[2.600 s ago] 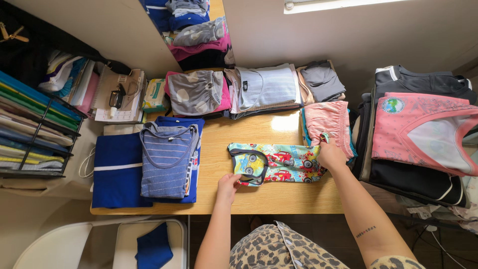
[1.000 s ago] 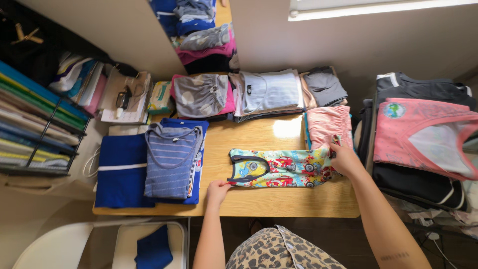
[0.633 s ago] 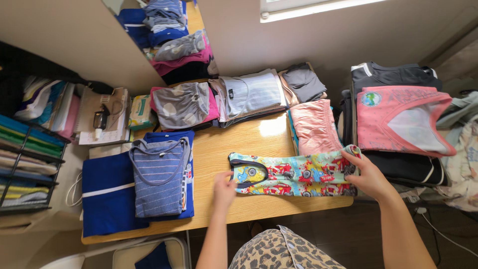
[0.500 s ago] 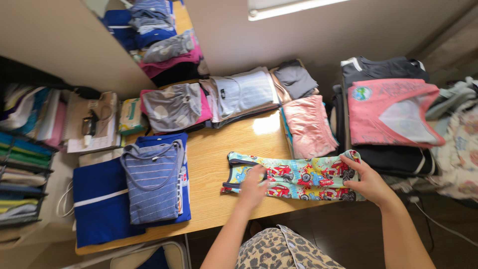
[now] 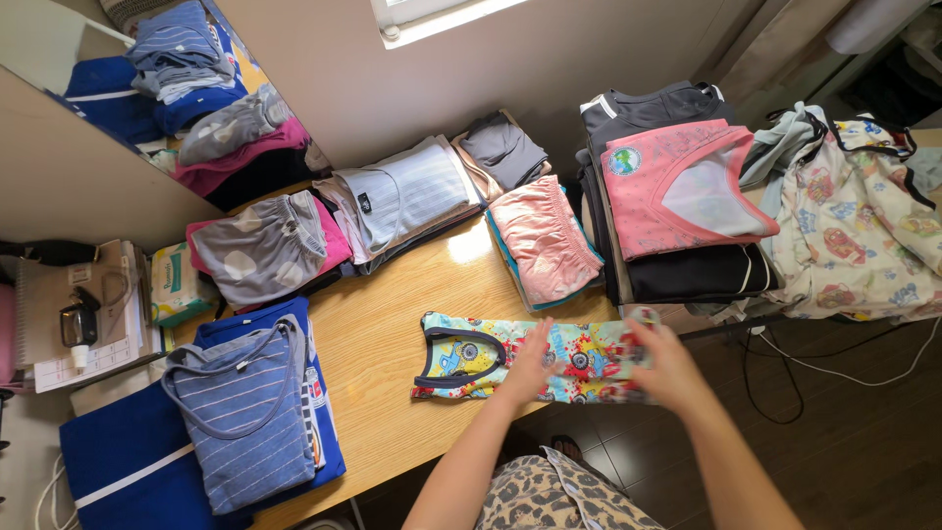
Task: The person folds multiple clothing items one by one on a wooden desk, including shirts, shorts, t-shirts, and patterned children's clothes, then arranges them into sorted stacks.
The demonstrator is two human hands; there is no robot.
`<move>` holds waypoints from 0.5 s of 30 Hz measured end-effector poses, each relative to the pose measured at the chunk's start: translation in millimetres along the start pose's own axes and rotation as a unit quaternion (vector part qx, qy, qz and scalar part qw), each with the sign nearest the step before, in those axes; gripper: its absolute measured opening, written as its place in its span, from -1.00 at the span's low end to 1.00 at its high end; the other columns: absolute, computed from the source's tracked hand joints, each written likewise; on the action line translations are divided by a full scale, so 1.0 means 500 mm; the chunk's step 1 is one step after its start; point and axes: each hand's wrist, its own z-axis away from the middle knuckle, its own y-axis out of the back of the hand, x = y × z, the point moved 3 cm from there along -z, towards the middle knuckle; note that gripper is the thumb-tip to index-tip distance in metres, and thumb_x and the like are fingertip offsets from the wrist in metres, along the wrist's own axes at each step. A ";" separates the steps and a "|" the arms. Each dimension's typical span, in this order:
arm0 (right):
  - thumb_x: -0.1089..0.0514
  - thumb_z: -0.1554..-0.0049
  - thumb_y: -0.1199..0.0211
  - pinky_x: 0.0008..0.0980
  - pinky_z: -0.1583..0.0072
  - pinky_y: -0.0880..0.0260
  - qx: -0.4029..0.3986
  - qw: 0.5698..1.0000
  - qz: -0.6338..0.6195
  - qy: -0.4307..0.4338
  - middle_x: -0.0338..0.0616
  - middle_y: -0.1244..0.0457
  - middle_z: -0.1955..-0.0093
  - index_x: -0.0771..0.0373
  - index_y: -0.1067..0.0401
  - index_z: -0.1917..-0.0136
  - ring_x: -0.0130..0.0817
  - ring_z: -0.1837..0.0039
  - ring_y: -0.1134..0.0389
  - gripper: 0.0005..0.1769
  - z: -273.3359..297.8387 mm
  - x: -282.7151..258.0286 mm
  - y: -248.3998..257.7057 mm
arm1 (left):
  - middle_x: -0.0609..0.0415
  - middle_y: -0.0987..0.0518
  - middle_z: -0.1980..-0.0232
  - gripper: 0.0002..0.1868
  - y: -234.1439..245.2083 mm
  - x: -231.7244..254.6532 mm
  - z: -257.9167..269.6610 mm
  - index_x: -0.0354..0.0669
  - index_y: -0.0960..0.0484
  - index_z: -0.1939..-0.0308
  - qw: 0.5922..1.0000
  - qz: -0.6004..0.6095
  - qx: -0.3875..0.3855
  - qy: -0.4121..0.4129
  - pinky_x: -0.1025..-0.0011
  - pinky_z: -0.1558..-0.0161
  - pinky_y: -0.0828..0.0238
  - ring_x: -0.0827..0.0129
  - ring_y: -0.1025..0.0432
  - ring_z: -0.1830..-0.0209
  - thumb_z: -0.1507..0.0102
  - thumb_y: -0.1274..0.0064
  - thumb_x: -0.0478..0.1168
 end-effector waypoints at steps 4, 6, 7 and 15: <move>0.31 0.13 -0.36 -0.31 -0.11 -0.53 -0.126 0.972 -0.194 0.034 -0.13 -0.09 -0.46 0.07 -0.19 -0.53 -0.24 -0.38 -0.24 -0.04 -0.013 -0.238 -0.084 | -0.21 -0.07 -0.64 0.29 0.117 -0.076 0.071 0.13 0.03 -0.64 0.777 0.621 -0.099 0.003 -0.27 -0.41 -0.02 -0.16 -0.01 -0.59 -0.02 0.40 0.77; 0.28 0.12 -0.40 -0.30 0.02 -0.48 -0.205 0.934 -0.292 0.018 -0.17 -0.06 -0.48 -0.01 -0.06 -0.59 -0.27 -0.27 -0.30 0.06 -0.024 -0.325 -0.120 | -0.22 -0.16 -0.70 0.26 0.197 -0.102 0.124 0.03 0.03 -0.77 0.626 0.734 -0.219 -0.146 -0.09 -0.42 -0.19 -0.07 -0.18 -0.56 -0.20 0.39 0.73; 0.26 0.12 -0.44 -0.29 0.15 -0.43 -0.277 0.881 -0.383 0.000 -0.21 -0.02 -0.51 -0.08 0.06 -0.65 -0.29 -0.16 -0.35 0.18 -0.026 -0.344 -0.136 | -0.16 -0.22 -0.61 0.20 0.222 -0.134 0.137 -0.03 -0.02 -0.66 0.645 0.742 -0.142 -0.112 -0.06 -0.41 -0.24 -0.04 -0.23 -0.52 -0.15 0.25 0.64; 0.03 0.00 -0.45 -0.24 -0.08 -0.48 -0.102 0.991 -0.049 -0.070 0.05 -0.29 -0.29 0.15 -0.26 -0.49 -0.14 -0.10 -0.46 -0.16 -0.121 0.011 -0.320 | -0.07 -0.45 -0.36 -0.15 0.272 -0.286 0.156 -0.01 -0.15 -0.58 0.798 0.585 0.109 0.098 0.19 -0.17 -0.44 0.17 -0.41 -0.23 -0.19 0.13 -0.54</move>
